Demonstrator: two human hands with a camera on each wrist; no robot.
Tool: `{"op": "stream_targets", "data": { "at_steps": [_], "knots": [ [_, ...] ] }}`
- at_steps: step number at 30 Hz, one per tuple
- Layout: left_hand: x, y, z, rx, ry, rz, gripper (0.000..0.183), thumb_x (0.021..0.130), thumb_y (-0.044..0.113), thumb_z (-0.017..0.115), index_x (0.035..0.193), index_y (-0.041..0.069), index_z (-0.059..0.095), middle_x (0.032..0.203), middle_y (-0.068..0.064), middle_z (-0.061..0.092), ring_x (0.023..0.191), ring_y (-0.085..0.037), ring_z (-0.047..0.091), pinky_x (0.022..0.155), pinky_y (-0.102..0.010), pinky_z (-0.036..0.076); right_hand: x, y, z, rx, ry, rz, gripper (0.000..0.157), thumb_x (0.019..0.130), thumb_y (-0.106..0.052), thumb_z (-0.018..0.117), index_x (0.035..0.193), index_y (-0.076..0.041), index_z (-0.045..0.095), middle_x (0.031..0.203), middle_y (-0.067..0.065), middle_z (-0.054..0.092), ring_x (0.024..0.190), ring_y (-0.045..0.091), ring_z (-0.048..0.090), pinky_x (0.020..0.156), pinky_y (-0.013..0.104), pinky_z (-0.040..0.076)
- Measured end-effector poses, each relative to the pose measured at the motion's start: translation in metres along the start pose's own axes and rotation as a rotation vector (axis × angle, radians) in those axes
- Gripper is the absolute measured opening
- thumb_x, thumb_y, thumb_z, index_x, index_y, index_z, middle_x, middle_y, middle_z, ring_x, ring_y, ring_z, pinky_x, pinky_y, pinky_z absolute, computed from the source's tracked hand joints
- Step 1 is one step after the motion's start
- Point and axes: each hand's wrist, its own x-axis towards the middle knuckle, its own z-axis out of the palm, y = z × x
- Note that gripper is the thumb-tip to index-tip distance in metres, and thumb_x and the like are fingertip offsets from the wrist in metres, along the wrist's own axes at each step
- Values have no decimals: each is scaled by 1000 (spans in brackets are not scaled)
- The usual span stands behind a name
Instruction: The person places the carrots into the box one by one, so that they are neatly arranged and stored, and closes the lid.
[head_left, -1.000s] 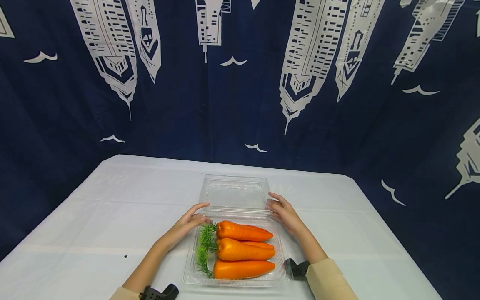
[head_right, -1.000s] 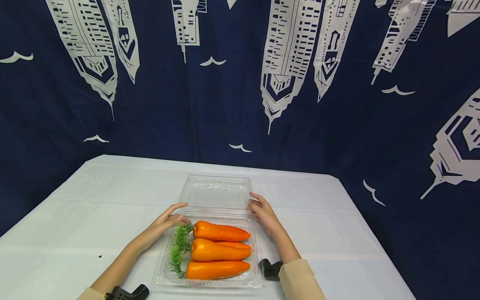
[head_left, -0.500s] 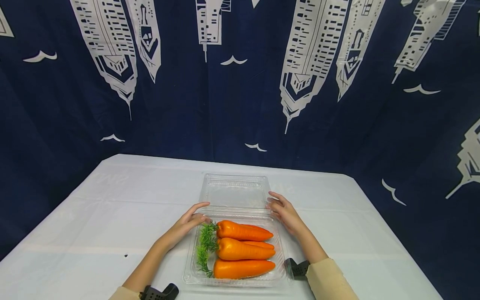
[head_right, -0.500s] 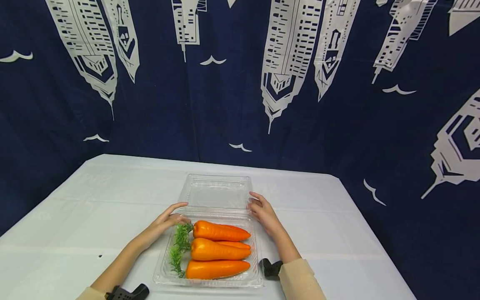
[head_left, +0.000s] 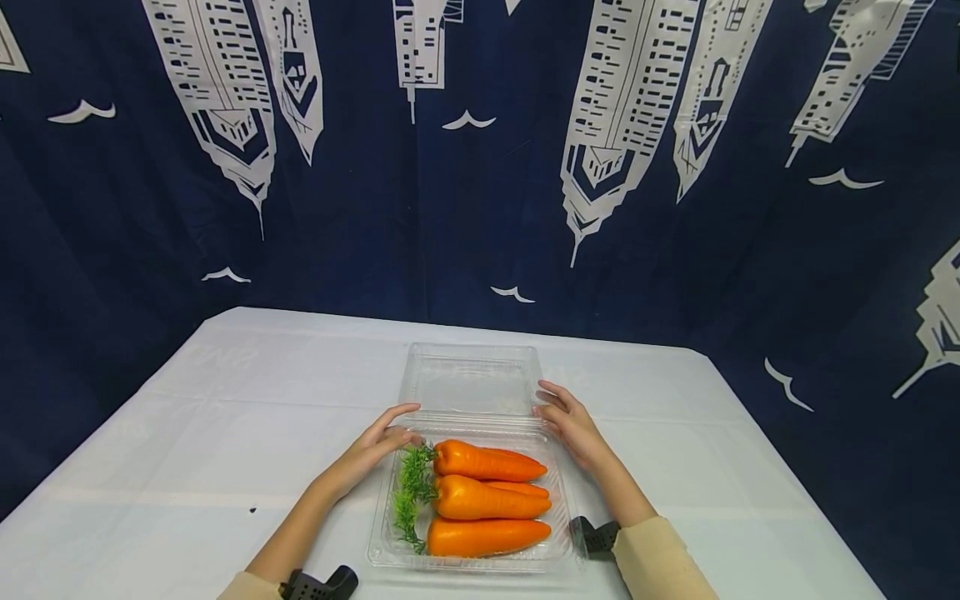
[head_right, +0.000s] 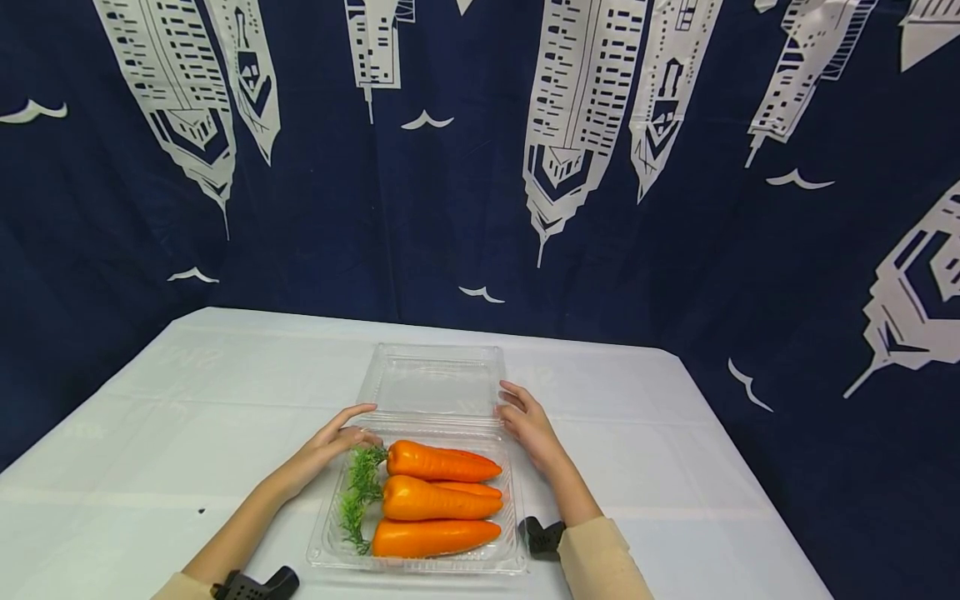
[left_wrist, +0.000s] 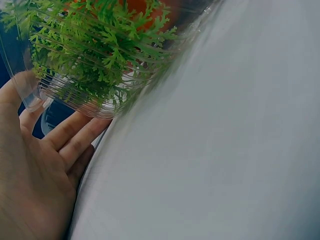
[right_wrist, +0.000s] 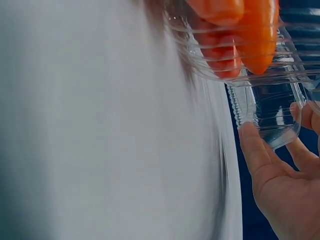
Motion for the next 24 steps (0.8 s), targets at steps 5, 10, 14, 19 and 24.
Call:
{"op": "stream_targets", "data": {
  "at_steps": [5,10,14,19,24],
  "knots": [
    [0,0,0,-1,-10,9,47,96,30,43,140,24,29,112,-11,62,103,-15,58,103,-55,28,0,-2,1,3,20,-25,53,89,-9,49,139,-7,32,144,19,32,103,10,51,79,12,44],
    [0,0,-1,-3,-13,17,47,96,30,43,140,25,29,113,-11,62,102,-14,58,102,-54,29,0,-5,3,0,54,-38,51,89,-8,51,138,-8,34,143,17,34,103,12,53,78,13,45],
    [0,0,-1,-5,-11,14,46,95,30,44,139,26,29,113,-11,62,102,-14,58,103,-54,29,0,-5,3,-10,71,-60,52,89,-9,52,137,-8,35,142,17,36,108,18,52,79,13,46],
    [0,0,-1,-4,-9,9,46,95,30,44,139,26,30,113,-11,62,103,-14,58,103,-53,29,1,-5,3,-35,89,-87,52,88,-11,54,137,-8,36,141,15,37,107,15,51,80,14,46],
    [0,-1,-1,-8,-9,1,45,96,31,43,139,27,30,112,-10,62,102,-14,58,103,-54,29,0,-5,3,-47,98,-93,51,88,-12,54,136,-11,37,142,13,38,107,14,52,81,15,46]
  ]
}}
